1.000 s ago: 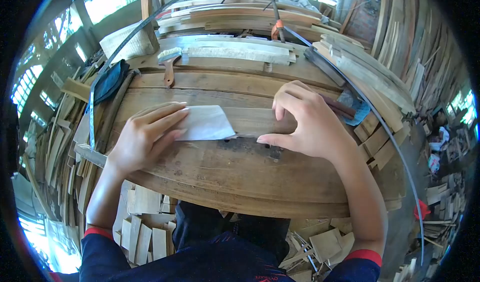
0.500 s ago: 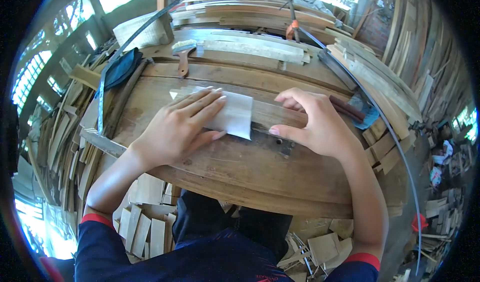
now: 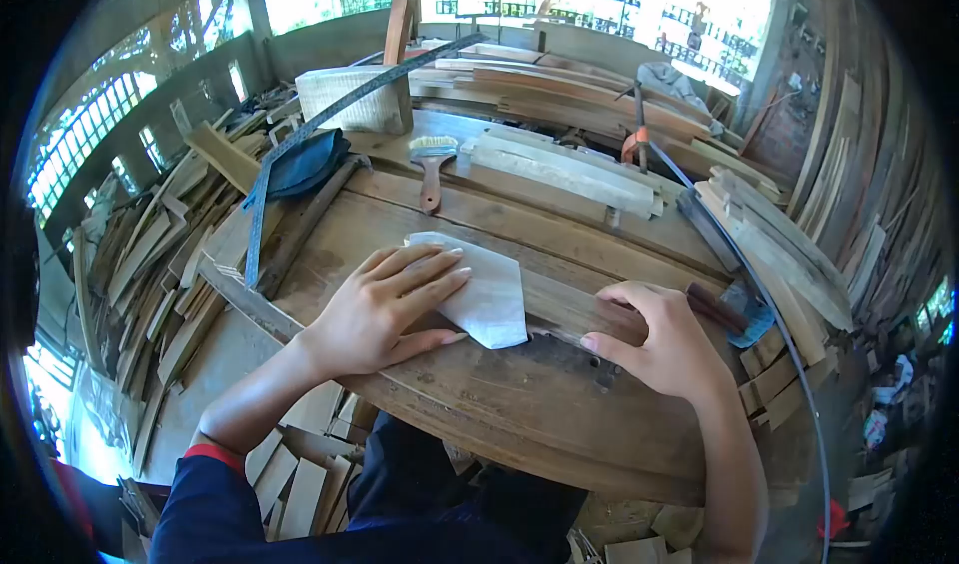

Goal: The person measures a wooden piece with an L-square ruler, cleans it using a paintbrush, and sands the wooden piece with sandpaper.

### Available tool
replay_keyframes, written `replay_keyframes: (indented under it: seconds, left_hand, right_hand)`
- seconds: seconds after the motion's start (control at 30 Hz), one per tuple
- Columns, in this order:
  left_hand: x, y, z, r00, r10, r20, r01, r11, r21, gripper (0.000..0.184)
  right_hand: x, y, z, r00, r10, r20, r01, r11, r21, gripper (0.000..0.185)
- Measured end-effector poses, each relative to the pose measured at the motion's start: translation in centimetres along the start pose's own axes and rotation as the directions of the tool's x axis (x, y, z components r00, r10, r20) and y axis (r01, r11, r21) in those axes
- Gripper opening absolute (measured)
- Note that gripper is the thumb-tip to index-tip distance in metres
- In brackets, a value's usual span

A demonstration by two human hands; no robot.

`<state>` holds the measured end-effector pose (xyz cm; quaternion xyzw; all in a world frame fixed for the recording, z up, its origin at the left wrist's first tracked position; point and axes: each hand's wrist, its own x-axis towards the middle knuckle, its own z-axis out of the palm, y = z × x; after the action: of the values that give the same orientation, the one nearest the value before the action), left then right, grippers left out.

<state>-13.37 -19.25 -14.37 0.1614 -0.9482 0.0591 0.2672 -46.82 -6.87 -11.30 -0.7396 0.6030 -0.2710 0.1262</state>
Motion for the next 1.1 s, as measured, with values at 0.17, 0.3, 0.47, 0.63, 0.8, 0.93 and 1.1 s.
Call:
replay_keyframes:
  seconds: [0.17, 0.3, 0.47, 0.63, 0.8, 0.93, 1.1]
  left_hand:
    - [-0.09, -0.14, 0.14, 1.0, -0.022, -0.001, 0.022, 0.997, -0.072, 0.065]
    - [-0.27, -0.25, 0.28, 0.999, -0.035, -0.005, 0.035, 0.994, -0.106, 0.066]
    - [-0.31, -0.22, 0.21, 0.999, -0.047, -0.007, 0.046, 0.991, -0.129, 0.066]
    - [-0.35, -0.12, 0.17, 0.998, -0.055, -0.002, 0.055, 0.99, -0.133, 0.066]
    - [-0.33, -0.01, 0.13, 0.998, -0.063, -0.005, 0.061, 0.989, -0.134, 0.066]
    - [-0.33, 0.02, 0.15, 0.998, -0.062, -0.011, 0.06, 0.989, -0.133, 0.068]
    - [-0.36, -0.13, 0.15, 0.999, -0.054, -0.011, 0.052, 0.993, -0.109, 0.07]
  right_hand:
    - [-0.01, 0.07, -0.02, 1.0, -0.01, 0.003, 0.01, 1.0, -0.021, 0.054]
    - [0.05, 0.2, 0.05, 1.0, -0.01, -0.001, 0.01, 1.0, -0.022, 0.055]
    - [0.13, 0.1, 0.04, 1.0, 0.01, 0.006, -0.01, 1.0, -0.016, 0.056]
    - [0.04, 0.23, 0.04, 1.0, 0.007, 0.001, -0.007, 0.999, -0.036, 0.057]
    - [0.02, 0.28, 0.07, 1.0, 0.005, 0.001, -0.005, 0.999, -0.045, 0.057]
    - [0.09, -0.26, -0.06, 0.999, 0.03, 0.013, -0.03, 0.999, -0.019, 0.056]
    - [0.1, -0.16, 0.01, 1.0, 0.014, 0.005, -0.014, 1.0, -0.017, 0.056]
